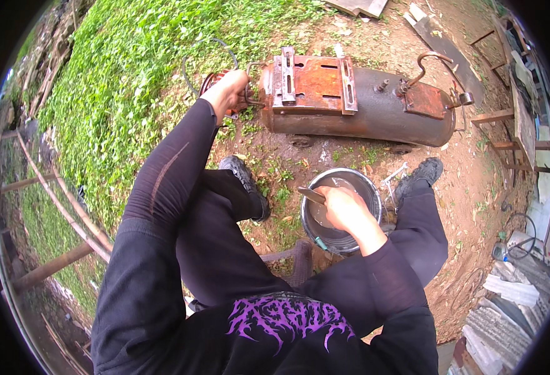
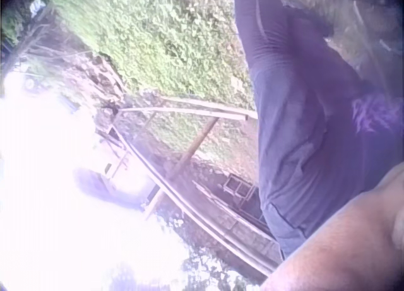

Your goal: The person cleans a metal plate in a bucket of water and then positions a red compressor head onto a large metal tank, aligning it with the mounting bracket and inserting bolts by hand.

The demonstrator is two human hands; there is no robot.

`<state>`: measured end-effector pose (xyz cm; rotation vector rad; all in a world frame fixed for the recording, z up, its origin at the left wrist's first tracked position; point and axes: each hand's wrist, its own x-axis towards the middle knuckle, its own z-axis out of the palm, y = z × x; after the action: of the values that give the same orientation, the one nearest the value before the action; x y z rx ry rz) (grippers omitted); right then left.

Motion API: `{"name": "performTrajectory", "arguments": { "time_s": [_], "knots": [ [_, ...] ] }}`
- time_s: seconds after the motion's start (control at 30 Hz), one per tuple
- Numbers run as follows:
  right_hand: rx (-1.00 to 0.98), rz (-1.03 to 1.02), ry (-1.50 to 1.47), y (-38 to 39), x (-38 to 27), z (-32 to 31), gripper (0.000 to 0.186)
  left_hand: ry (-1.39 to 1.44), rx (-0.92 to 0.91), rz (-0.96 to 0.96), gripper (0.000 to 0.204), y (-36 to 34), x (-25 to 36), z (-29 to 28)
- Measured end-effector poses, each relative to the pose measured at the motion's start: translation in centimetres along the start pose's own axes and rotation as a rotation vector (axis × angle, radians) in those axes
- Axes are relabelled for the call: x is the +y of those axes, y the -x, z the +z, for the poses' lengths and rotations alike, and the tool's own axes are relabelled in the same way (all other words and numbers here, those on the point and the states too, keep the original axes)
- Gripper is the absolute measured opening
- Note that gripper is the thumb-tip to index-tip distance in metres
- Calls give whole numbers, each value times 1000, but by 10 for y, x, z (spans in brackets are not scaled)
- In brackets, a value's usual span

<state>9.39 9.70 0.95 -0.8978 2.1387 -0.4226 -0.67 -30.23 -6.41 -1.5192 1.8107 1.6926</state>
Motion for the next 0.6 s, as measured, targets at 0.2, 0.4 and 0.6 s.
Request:
{"name": "performTrajectory", "arguments": {
  "time_s": [0.2, 0.4, 0.6],
  "knots": [
    [17, 6, 23, -7, 4, -8, 41, 32, 26, 35, 44, 28, 19, 19],
    [19, 60, -39, -11, 16, -12, 39, -8, -583, 867, 43, 77, 8, -14],
    [-10, 60, 38, -10, 30, 9, 39, 386, -620, 381, 28, 126, 53, 16]
  ]
}}
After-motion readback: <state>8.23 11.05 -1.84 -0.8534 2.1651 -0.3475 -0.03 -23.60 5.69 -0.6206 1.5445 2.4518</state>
